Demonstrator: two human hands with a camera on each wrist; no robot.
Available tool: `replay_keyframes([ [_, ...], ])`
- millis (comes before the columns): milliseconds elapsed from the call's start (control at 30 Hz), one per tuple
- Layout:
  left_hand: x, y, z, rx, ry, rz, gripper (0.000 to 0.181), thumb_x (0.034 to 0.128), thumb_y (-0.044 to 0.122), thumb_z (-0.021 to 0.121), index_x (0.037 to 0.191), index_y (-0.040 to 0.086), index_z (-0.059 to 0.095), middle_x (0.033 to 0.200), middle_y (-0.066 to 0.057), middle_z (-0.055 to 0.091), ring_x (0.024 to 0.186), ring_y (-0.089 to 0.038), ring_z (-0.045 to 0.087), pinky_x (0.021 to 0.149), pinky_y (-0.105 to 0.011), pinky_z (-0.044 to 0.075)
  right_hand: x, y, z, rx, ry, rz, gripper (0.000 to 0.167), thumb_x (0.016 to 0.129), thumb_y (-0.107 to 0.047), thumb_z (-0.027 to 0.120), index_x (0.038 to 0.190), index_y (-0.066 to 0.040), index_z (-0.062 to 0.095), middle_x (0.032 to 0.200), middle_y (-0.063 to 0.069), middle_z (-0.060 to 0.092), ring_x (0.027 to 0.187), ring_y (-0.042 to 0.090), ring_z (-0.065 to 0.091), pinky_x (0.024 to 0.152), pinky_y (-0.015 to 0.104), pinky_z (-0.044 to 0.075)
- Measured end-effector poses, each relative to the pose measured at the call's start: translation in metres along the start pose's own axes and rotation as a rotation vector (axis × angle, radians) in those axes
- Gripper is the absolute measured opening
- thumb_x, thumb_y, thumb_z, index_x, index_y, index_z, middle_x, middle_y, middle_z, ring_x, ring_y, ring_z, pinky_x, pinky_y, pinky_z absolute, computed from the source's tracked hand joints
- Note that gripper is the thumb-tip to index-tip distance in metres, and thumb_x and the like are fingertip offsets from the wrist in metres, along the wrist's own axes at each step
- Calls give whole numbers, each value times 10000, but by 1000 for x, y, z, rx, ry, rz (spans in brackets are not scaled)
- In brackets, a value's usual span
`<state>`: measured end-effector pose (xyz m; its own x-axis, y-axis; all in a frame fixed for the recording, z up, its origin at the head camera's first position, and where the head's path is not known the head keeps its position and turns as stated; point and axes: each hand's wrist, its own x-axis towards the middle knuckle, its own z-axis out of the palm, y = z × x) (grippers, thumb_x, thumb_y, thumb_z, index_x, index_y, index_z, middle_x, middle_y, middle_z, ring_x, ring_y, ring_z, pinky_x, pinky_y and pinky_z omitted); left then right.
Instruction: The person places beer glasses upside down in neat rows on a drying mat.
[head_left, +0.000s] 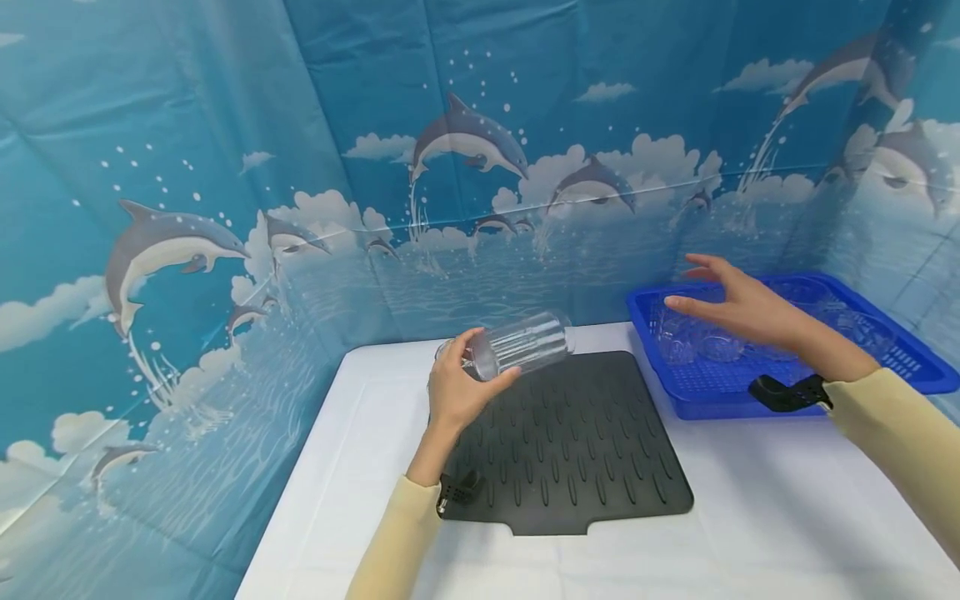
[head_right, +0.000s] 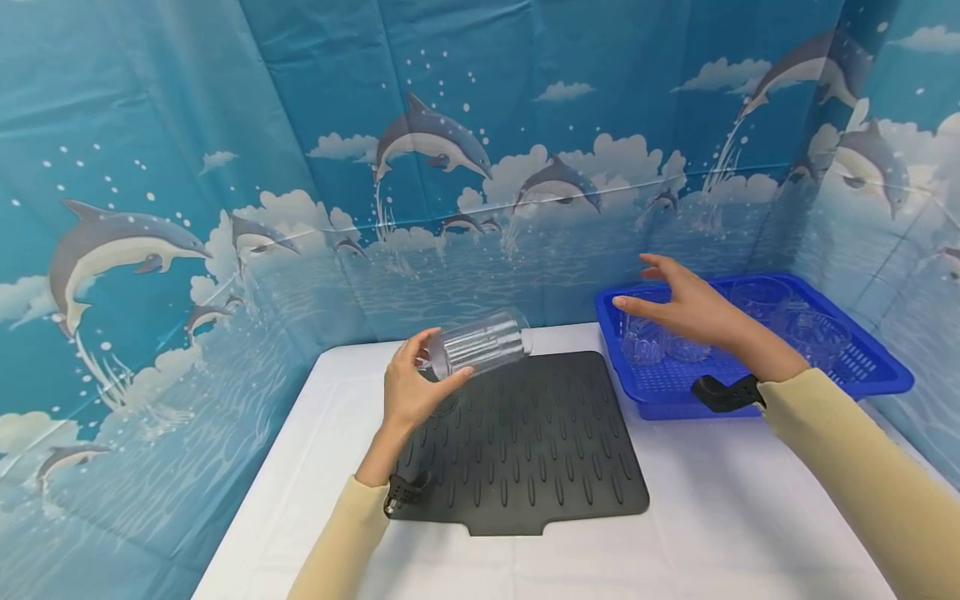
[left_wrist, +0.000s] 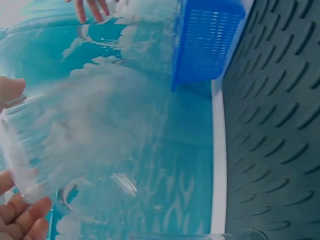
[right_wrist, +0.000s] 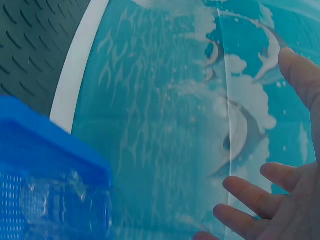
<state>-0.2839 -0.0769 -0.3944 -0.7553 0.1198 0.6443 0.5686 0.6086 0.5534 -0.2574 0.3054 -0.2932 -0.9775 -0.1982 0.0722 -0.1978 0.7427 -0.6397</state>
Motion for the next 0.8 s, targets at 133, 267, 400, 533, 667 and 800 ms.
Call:
replay_keyframes([
  [133, 5, 0, 0, 35, 3, 68, 691, 696, 566, 761, 1256, 188, 617, 1129, -22, 619, 1015, -230, 536, 788, -448, 477, -5, 8, -9, 4, 22, 31, 898, 943, -510, 510, 1530, -145, -63, 1506, 282, 156, 1301, 547, 180, 879, 728, 267],
  [267, 5, 0, 4, 77, -70, 80, 688, 698, 570, 755, 1249, 178, 631, 1173, -29, 617, 1083, -259, 517, 831, -487, 463, -8, 15, -15, 7, 28, 47, 891, 952, -513, 487, 1526, -130, -76, 1505, 293, 144, 1299, 550, 175, 878, 729, 261],
  [400, 11, 1, 14, 127, -133, 117, 693, 700, 573, 752, 1261, 186, 627, 1176, -18, 618, 1052, -229, 509, 828, -455, 452, -13, 24, -20, 10, 41, 75, 897, 952, -519, 481, 1523, -136, -95, 1509, 299, 116, 1290, 562, 173, 865, 734, 264],
  [533, 24, 1, 30, 203, -202, 131, 720, 704, 636, 714, 1279, 216, 614, 1182, 3, 617, 1011, -198, 488, 844, -425, 415, -20, 36, -23, 5, 67, 110, 917, 945, -534, 480, 1518, -129, -112, 1511, 305, 92, 1285, 574, 164, 858, 743, 256],
  [667, 33, -4, 49, 291, -270, 130, 765, 711, 677, 681, 1309, 208, 590, 1207, -6, 612, 1001, -204, 479, 842, -407, 401, -26, 46, -22, 1, 81, 140, 935, 944, -546, 469, 1511, -77, -107, 1495, 335, 91, 1291, 576, 137, 875, 750, 225],
  [800, 36, -13, 67, 329, -313, 103, 783, 740, 652, 678, 1348, 175, 552, 1243, -43, 592, 1043, -230, 478, 848, -405, 410, -33, 61, -21, -6, 101, 166, 950, 941, -556, 464, 1504, -36, -98, 1473, 366, 101, 1272, 590, 153, 869, 746, 242],
])
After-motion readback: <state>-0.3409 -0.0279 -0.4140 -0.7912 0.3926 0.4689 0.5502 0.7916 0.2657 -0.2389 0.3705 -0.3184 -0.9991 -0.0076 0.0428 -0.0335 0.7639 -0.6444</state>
